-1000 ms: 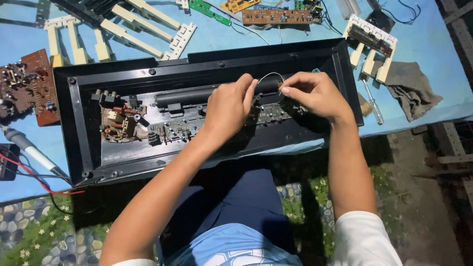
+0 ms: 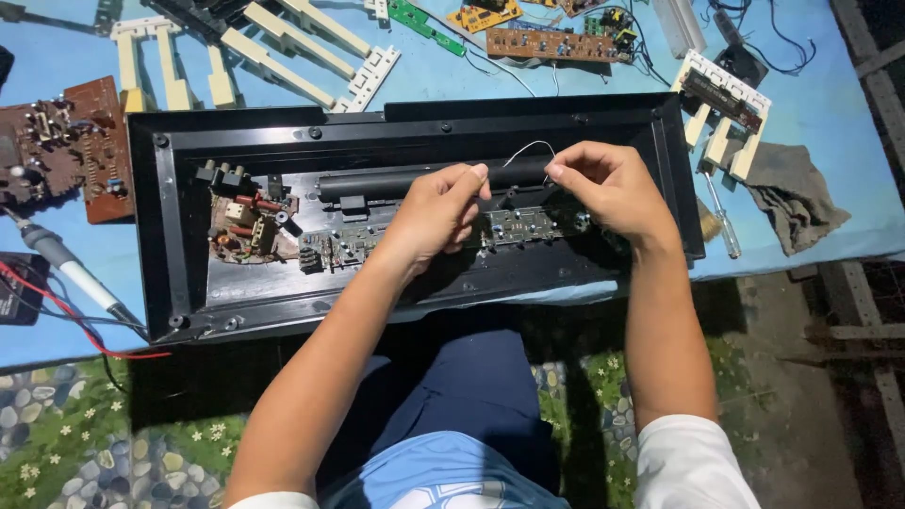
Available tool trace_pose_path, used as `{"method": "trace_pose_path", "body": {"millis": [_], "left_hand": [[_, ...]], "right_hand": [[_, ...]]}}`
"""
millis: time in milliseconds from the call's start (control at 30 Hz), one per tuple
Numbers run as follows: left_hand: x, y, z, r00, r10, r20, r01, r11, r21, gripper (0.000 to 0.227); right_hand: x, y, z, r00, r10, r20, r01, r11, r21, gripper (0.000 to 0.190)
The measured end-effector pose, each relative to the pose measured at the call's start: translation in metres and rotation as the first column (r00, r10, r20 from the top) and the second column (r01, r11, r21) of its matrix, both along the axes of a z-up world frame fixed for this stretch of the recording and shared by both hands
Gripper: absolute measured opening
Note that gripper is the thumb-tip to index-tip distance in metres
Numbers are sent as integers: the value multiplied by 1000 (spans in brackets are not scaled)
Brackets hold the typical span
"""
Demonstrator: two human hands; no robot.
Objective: The person places a circuit board into a black electronic chassis and aligns it with the internal components. They then pick up a thin wire and thread it through the circuit board and chassis, manipulating the wire with both hands to secure it in place.
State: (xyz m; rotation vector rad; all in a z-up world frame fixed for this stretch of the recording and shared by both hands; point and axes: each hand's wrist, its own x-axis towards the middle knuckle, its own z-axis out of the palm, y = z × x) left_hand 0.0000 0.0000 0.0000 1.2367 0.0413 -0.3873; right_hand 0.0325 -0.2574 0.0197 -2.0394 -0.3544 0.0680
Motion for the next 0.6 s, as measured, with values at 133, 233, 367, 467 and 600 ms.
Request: {"method": "trace_pose_path", "body": {"millis": [133, 233, 367, 467, 600], "left_hand": [[-13, 6, 16, 999, -29, -32, 28, 999, -24, 30], [-18, 11, 24, 999, -50, -14, 50, 999, -14, 34], [-19, 13, 18, 999, -16, -31, 15, 999, -48, 34], [-22, 15, 19, 999, 4, -44, -6, 998, -56, 27], [-26, 16, 20, 997, 72, -34, -74, 996, -53, 24]], "right_hand": [[-1, 4, 0, 1000, -1, 4, 1, 1000, 1, 8], [-3, 8, 5, 1000, -6, 13, 6, 1000, -6, 8], [-5, 10, 7, 1000, -19, 13, 18, 1000, 8, 7], [-5, 9, 9, 1000, -22, 21, 22, 1000, 7, 6], [-7, 6, 10, 999, -11, 44, 12, 1000, -15, 7]]}}
